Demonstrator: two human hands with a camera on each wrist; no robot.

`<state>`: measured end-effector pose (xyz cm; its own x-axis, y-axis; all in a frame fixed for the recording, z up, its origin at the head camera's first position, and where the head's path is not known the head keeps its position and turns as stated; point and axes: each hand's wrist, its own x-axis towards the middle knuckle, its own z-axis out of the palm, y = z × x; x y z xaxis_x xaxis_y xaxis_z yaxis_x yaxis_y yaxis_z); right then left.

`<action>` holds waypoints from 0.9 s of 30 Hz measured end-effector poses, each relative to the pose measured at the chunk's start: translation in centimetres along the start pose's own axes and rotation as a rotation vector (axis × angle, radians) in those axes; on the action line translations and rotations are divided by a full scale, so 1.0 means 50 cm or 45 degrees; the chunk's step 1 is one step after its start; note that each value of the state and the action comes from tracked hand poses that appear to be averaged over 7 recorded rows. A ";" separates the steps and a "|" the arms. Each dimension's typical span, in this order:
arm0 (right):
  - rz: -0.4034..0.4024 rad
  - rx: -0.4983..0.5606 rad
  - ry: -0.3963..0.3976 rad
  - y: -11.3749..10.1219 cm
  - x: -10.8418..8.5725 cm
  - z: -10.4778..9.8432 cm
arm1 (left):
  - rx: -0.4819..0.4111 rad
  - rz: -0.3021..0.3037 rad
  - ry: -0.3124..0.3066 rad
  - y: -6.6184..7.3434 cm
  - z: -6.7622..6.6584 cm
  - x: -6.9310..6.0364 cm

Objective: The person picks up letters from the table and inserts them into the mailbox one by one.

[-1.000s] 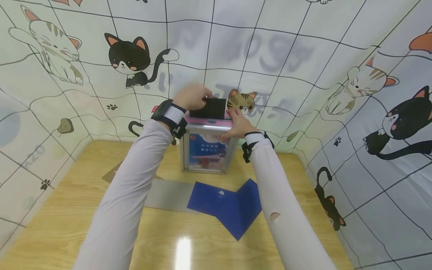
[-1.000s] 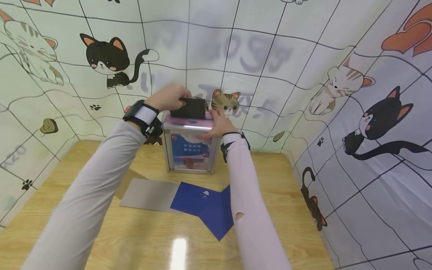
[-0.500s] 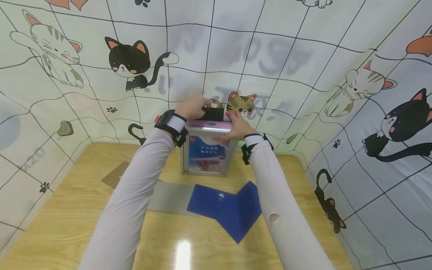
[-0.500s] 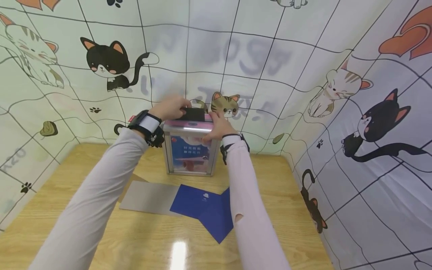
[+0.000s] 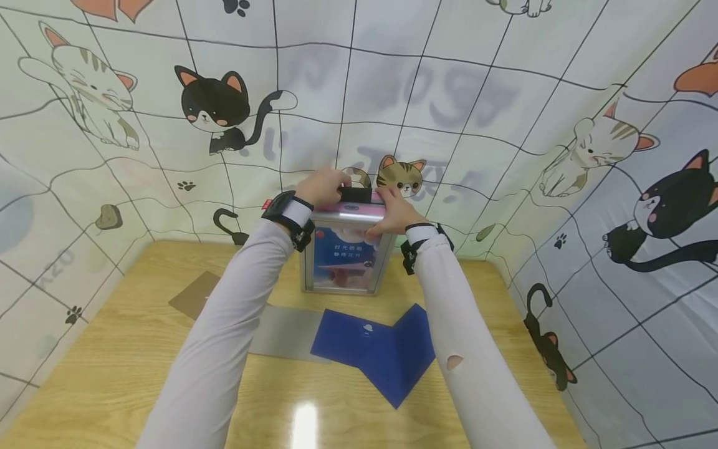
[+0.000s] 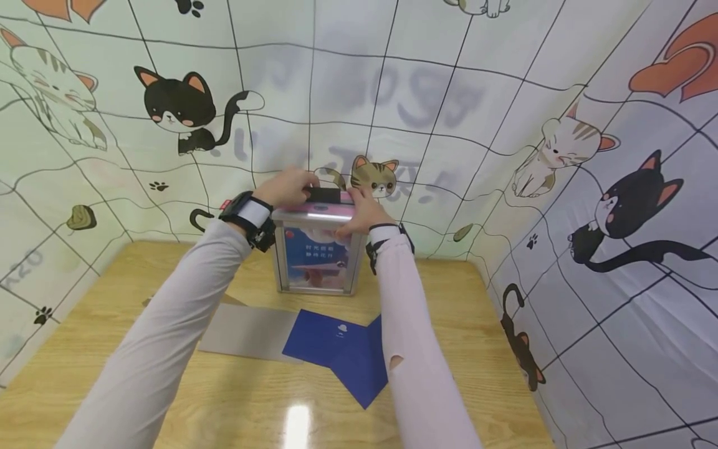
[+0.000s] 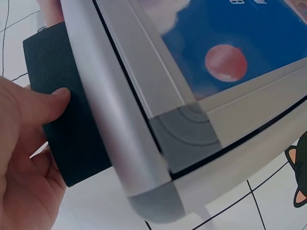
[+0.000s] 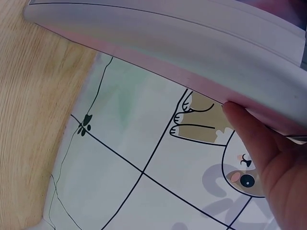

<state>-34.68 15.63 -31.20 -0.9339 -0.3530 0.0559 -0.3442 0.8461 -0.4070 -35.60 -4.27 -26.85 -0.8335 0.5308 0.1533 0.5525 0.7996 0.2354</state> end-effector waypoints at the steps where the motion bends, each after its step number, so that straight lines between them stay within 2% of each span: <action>1: 0.002 -0.001 -0.004 0.000 0.001 0.001 | -0.008 -0.014 0.001 0.001 0.000 -0.002; 4: -0.001 -0.001 -0.004 0.005 0.010 0.004 | 0.000 -0.042 0.005 0.007 -0.002 -0.010; 11: 0.004 -0.017 -0.022 0.012 0.022 0.002 | 0.189 -0.131 -0.028 0.008 -0.017 -0.016; 20: -0.001 0.016 -0.029 0.008 0.019 -0.003 | 0.210 -0.140 0.037 0.002 -0.054 -0.031; 24: -0.002 0.027 -0.034 0.007 0.017 -0.003 | 0.208 -0.168 0.065 -0.011 -0.075 -0.050; 27: -0.012 0.027 -0.033 0.006 0.015 -0.002 | 0.187 -0.191 0.090 -0.031 -0.092 -0.075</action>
<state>-35.52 15.67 -31.20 -0.9278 -0.3713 0.0360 -0.3504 0.8342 -0.4258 -33.35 -8.77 -23.39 -0.9017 0.3856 0.1955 0.4121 0.9033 0.1190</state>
